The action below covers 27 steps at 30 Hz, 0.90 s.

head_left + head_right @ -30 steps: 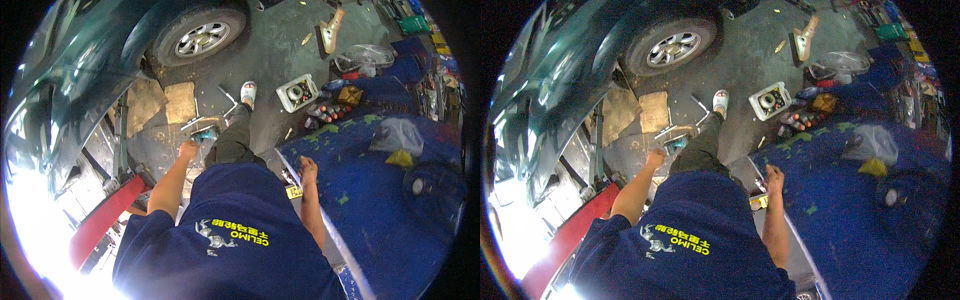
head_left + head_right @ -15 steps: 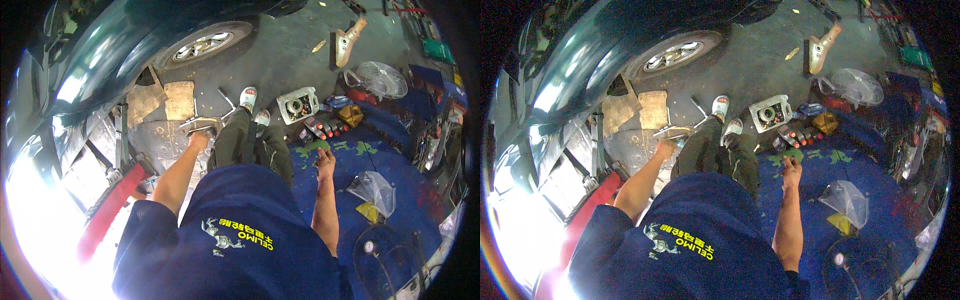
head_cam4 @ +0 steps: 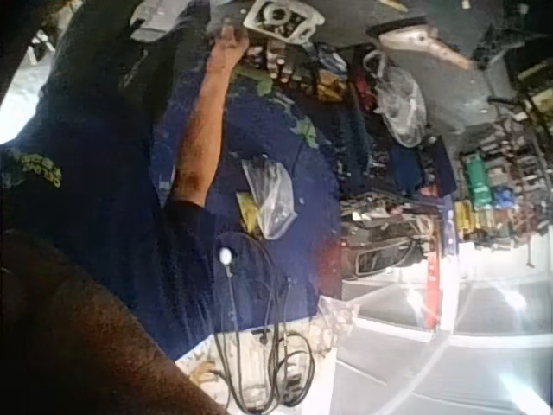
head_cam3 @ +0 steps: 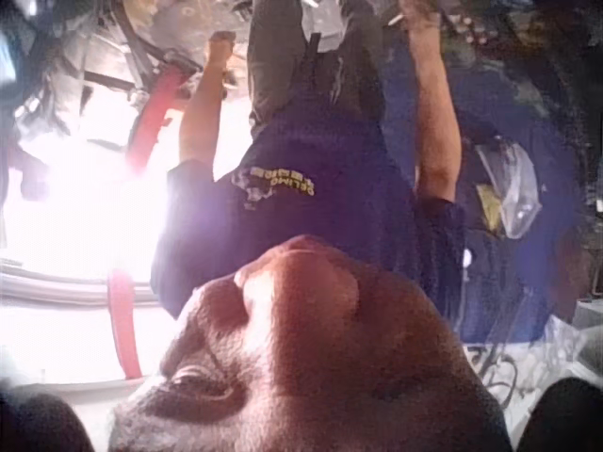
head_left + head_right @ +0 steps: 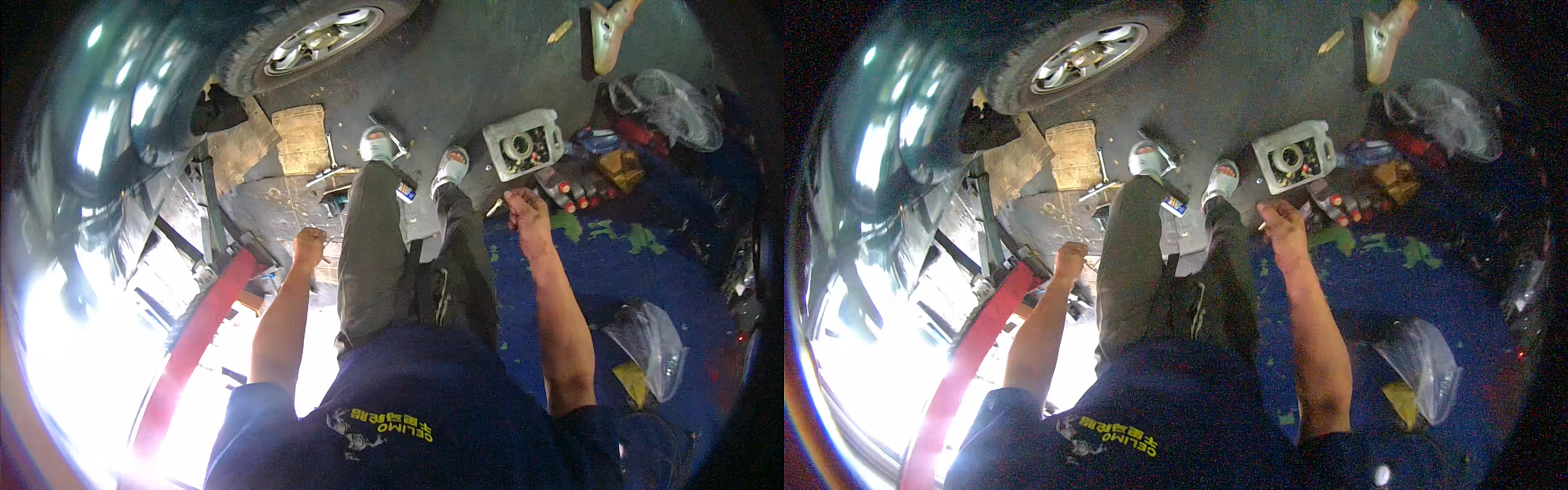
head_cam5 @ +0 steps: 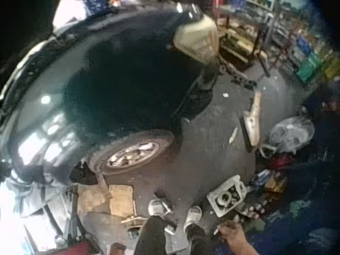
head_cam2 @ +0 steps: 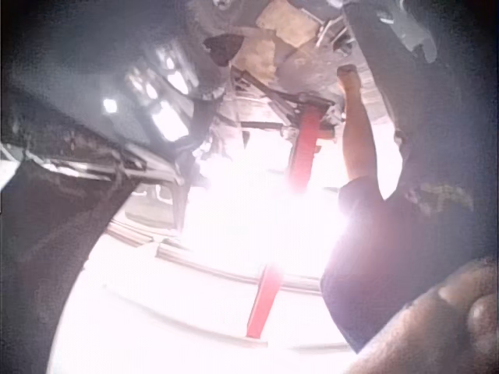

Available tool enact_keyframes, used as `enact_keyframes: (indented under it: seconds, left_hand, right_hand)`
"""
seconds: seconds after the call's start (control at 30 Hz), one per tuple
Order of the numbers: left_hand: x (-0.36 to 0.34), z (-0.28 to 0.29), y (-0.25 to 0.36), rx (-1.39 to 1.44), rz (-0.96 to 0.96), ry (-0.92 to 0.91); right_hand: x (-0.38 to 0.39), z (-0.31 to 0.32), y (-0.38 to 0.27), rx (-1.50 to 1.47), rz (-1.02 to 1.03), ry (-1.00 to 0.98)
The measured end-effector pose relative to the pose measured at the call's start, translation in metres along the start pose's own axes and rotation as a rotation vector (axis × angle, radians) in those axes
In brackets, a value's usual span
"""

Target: The person walks through a garage, then squats to remove a bolt from a metal bar under a car. They then sit on the floor and use a wrench to loosen a bolt on an exhaust pipe, removing the bolt and placing it in a tool tray.

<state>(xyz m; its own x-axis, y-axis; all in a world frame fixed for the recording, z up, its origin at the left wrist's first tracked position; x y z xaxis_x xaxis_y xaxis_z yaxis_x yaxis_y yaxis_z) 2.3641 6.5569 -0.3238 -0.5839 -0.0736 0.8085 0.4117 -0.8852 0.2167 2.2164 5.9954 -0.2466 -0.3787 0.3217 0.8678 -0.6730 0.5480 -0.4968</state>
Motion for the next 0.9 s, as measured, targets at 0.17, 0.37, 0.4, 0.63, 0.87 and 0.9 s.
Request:
enact_keyframes:
  seconds: [0.17,0.37,0.4,0.63,0.87,0.9]
  left_hand:
    - [-0.159,-0.020,-0.032,-0.107,0.019,0.015]
    - [-0.409,-0.102,-0.060,-0.827,-0.388,-0.200]
    - [-0.449,-0.109,-0.079,-0.470,-0.104,-0.168]
    - [-0.629,-0.154,-0.169,-0.168,0.101,0.085]
    - [-0.664,-0.159,-0.187,-0.128,-0.113,0.143]
    - [-0.646,-0.159,-0.183,-0.193,-0.042,0.231]
  right_hand:
    - [-0.054,-0.047,0.064,0.016,-0.063,-0.068]
    - [-0.193,-0.056,0.138,0.016,-0.089,0.084]
    - [-0.216,-0.050,0.146,0.057,-0.073,0.130]
    - [-0.296,-0.034,0.224,0.175,-0.083,0.170]
    - [-0.293,-0.041,0.241,-0.050,-0.274,0.203]
    - [-0.293,-0.043,0.236,0.038,-0.230,0.216]
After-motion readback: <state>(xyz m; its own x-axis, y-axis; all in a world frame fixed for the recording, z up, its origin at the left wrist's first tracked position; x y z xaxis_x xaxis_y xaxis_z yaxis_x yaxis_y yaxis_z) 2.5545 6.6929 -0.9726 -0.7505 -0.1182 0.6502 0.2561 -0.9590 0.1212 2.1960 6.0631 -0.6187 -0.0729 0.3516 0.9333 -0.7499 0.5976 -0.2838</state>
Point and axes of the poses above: each hand's wrist, its own x-axis away from the middle knuckle, its own z-axis out of the back of the hand, y = z × x, the point moved 6 cm from there along -x, towards the middle knuckle, and after that the axes turned 2 degrees about x, right-handed, at the moved point
